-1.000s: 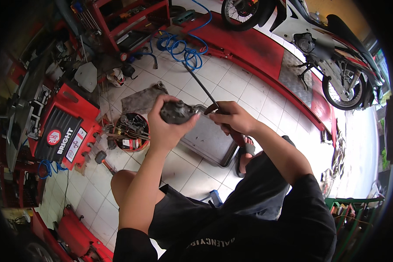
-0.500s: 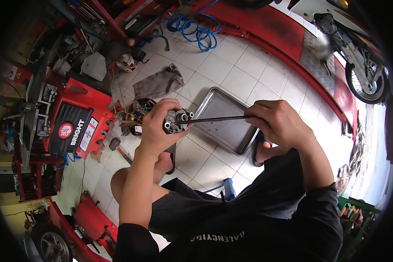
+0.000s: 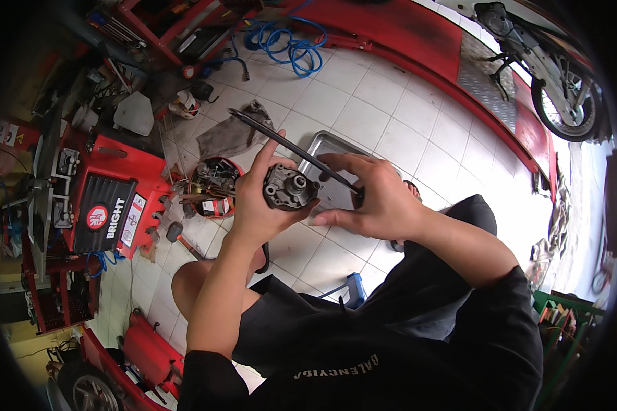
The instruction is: The person uses a screwdriver to pry and remove components from a cylindrical mechanical part, placing the removed pieces into a metal tray. The person repeatedly adjusts the part and uses the tool to separate internal components.
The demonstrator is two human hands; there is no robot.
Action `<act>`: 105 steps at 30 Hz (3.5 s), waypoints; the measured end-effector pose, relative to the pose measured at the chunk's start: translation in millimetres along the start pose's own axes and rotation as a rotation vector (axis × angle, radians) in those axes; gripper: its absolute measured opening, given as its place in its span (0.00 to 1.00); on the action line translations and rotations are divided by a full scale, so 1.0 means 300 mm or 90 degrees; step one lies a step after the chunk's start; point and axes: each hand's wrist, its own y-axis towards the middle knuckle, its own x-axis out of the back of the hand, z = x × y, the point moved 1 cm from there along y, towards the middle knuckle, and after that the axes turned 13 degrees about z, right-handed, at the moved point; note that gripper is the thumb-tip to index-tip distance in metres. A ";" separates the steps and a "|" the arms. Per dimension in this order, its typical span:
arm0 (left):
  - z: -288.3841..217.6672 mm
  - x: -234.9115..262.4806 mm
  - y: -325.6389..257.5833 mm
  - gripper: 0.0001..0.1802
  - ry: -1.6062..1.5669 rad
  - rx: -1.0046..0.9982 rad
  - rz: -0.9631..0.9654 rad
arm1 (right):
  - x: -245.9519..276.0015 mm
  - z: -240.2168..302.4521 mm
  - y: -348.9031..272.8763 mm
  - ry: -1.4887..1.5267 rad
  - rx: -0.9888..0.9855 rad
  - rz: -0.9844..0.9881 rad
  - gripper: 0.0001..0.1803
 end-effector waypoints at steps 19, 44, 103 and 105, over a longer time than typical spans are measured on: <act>-0.019 -0.042 0.056 0.70 -0.002 0.022 0.042 | 0.037 -0.024 0.072 0.063 -0.105 0.009 0.33; 0.115 -0.231 -0.052 0.51 -1.074 0.135 0.484 | 0.127 0.053 0.068 -0.004 0.188 0.312 0.36; 0.070 0.208 -0.073 0.23 -0.362 0.019 -0.360 | 0.049 0.099 -0.033 0.204 -0.164 0.331 0.19; 0.072 0.218 -0.070 0.24 -0.332 -0.002 -0.321 | 0.065 0.092 -0.026 0.315 -0.224 0.375 0.19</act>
